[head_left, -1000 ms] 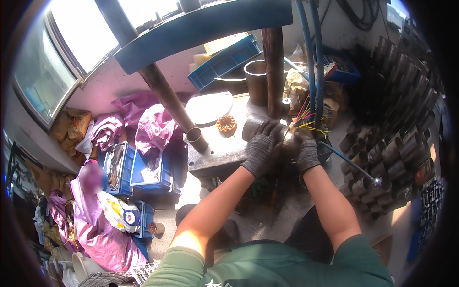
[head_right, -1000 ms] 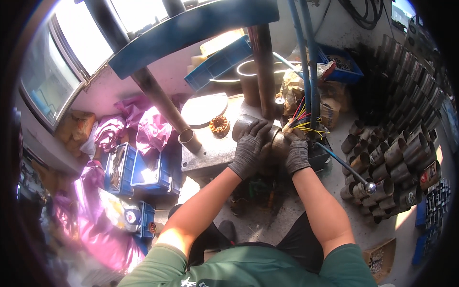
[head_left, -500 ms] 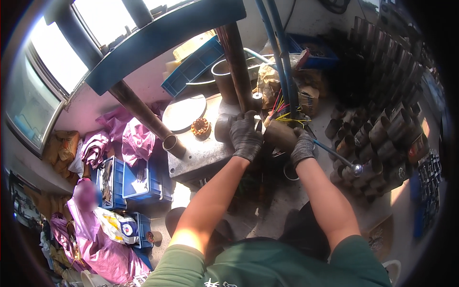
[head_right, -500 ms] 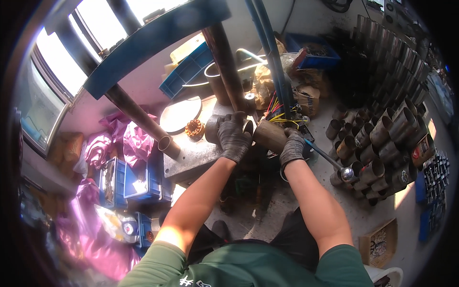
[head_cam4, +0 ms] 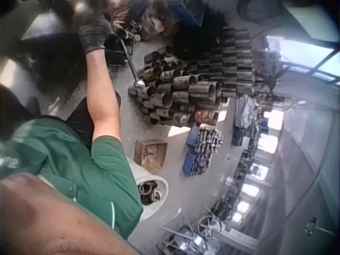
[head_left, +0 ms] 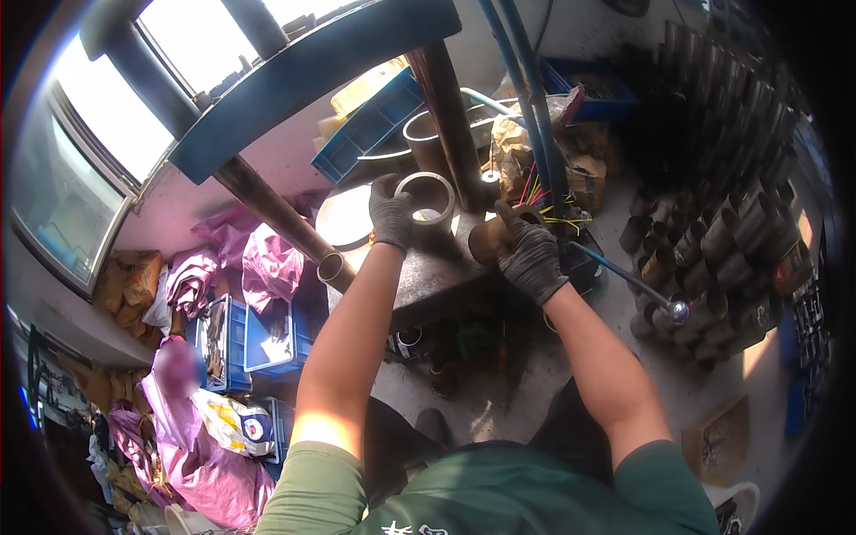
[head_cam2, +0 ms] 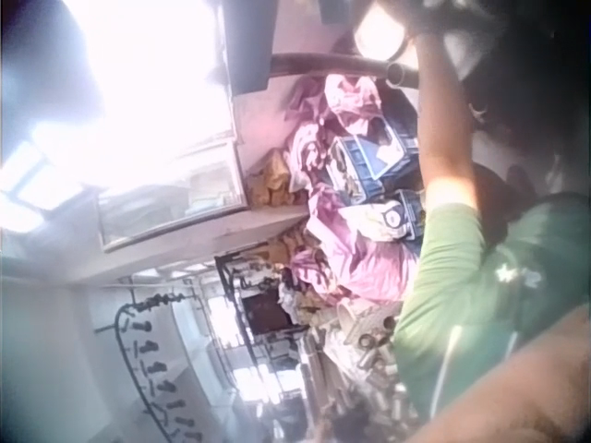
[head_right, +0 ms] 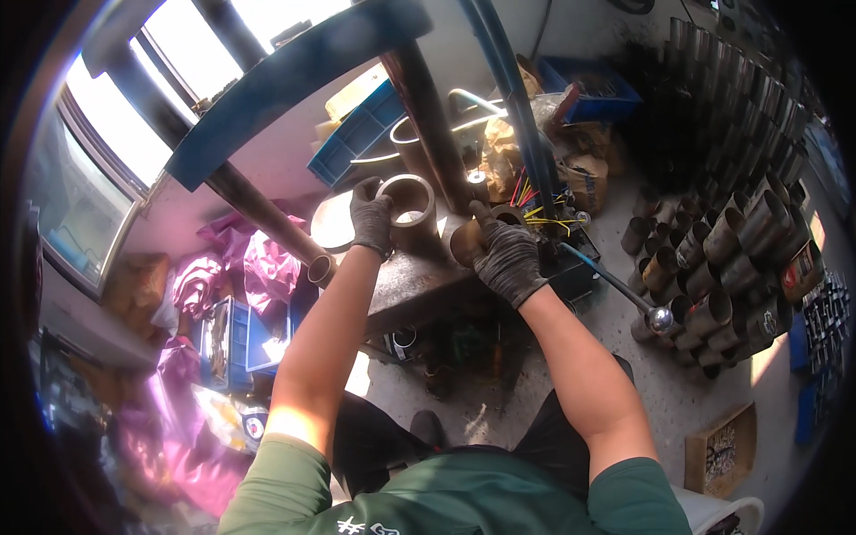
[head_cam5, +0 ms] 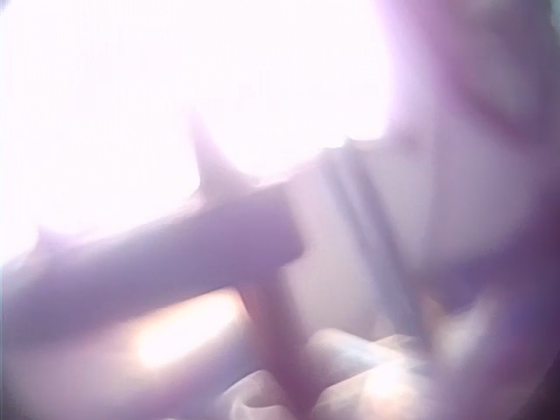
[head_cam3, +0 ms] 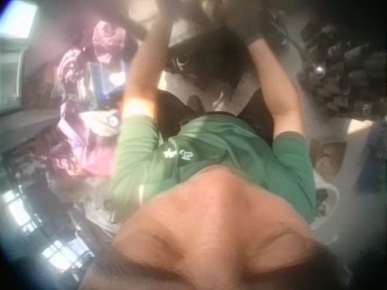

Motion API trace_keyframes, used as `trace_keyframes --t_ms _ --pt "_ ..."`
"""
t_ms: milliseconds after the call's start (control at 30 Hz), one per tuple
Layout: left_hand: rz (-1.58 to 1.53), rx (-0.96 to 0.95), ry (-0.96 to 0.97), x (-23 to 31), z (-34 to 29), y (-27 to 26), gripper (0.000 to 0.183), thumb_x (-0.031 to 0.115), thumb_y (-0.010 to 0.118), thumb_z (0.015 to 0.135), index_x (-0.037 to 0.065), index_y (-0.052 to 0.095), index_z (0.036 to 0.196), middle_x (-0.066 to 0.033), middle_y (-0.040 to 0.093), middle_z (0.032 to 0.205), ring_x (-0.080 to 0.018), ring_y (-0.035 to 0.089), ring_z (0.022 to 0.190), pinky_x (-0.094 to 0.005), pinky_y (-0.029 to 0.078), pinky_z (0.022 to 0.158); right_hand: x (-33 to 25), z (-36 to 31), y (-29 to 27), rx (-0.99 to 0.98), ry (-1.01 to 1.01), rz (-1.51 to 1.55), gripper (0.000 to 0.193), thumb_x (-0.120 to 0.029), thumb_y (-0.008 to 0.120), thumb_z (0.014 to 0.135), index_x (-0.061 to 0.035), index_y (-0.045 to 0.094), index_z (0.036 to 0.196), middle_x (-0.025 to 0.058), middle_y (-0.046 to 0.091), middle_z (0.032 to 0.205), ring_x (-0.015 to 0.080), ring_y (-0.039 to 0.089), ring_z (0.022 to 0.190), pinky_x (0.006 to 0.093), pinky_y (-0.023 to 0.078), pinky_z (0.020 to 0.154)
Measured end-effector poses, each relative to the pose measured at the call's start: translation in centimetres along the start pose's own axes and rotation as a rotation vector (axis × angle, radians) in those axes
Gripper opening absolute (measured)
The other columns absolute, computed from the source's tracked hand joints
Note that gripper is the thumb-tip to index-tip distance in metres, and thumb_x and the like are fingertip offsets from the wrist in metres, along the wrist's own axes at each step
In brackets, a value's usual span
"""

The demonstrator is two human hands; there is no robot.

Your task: The person places metal cylinders one at a time into a press machine, operates the press lever, and then removes the pressed components to place them into a storage container.

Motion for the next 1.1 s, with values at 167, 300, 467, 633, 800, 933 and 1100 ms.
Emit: trace_keyframes --t_ms 167,300,467,633,800,933,1100 --pt "0.341 -0.093 -0.047 -3.2 3.9 -6.9 0.033 0.029 0.059 0.105 0.001 0.069 0.121 -0.0125 0.073 0.104 -0.0262 0.067 0.097 -0.0383 0.052 0.091 -5.7 2.2 -0.3 -0.055 -0.312 -0.058 0.054 -0.025 0.069 0.091 -0.0092 0.057 0.141 0.0167 0.073 0.108 0.0357 0.068 0.106 0.0461 0.047 0.105" --pt "0.811 -0.124 0.008 -2.0 0.8 -5.6 0.042 0.039 0.043 0.109 0.004 0.067 0.114 -0.0248 0.074 0.100 -0.0442 0.070 0.099 -0.0510 0.053 0.089 -4.7 2.9 -1.2 0.162 -0.305 -0.140 0.050 -0.026 0.071 0.089 -0.0094 0.062 0.135 0.0146 0.071 0.119 0.0346 0.062 0.120 0.0457 0.048 0.105" --pt "1.074 -0.395 -0.032 -3.0 -5.8 -7.6 0.043 0.044 0.049 0.105 0.009 0.060 0.127 -0.0283 0.066 0.126 -0.0457 0.068 0.108 -0.0536 0.053 0.095 -1.5 3.1 1.7 0.157 -0.174 -0.223 0.058 -0.023 0.075 0.087 -0.0123 0.059 0.141 0.0160 0.063 0.132 0.0367 0.061 0.121 0.0467 0.048 0.107" --pt "1.039 -0.325 0.115 -1.5 -11.8 -10.1 0.032 0.018 0.064 0.092 0.010 0.060 0.124 -0.0211 0.062 0.128 -0.0385 0.062 0.116 -0.0465 0.051 0.101 1.0 4.2 3.5 -0.038 0.096 -0.036 0.060 -0.021 0.077 0.086 -0.0066 0.056 0.141 0.0214 0.062 0.134 0.0405 0.061 0.122 0.0474 0.051 0.105" --pt "0.426 -0.262 0.035 -2.5 -18.1 -12.4 0.034 0.003 0.066 0.090 0.006 0.059 0.124 -0.0153 0.064 0.127 -0.0302 0.064 0.117 -0.0407 0.053 0.101 -0.4 2.4 3.1 -0.128 0.095 0.034 0.044 -0.026 0.076 0.089 0.0007 0.067 0.123 0.0238 0.070 0.117 0.0402 0.068 0.111 0.0483 0.055 0.098" --pt "-0.239 -0.139 -0.141 -3.0 -20.3 -12.4 0.025 0.008 0.063 0.098 0.005 0.060 0.123 -0.0085 0.067 0.118 -0.0200 0.065 0.108 -0.0351 0.056 0.093 -2.3 -0.7 2.2 -0.477 0.154 0.132 0.033 -0.029 0.073 0.093 -0.0024 0.071 0.113 0.0217 0.073 0.113 0.0403 0.069 0.107 0.0484 0.055 0.094" --pt "-0.565 -0.143 -0.495 0.2 -19.5 -12.3 0.030 0.022 0.065 0.097 0.004 0.063 0.122 -0.0108 0.070 0.112 -0.0202 0.069 0.098 -0.0353 0.059 0.087 -4.0 -3.3 2.7 -0.710 0.189 0.460 0.042 -0.023 0.069 0.098 -0.0018 0.065 0.134 0.0164 0.074 0.121 0.0287 0.070 0.112 0.0387 0.054 0.101"
Point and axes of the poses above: each hand's wrist, its own z-axis towards the middle knuckle, its own y-axis out of the palm, x = y × z, the point moved 2 cm from there along z, towards the middle knuckle
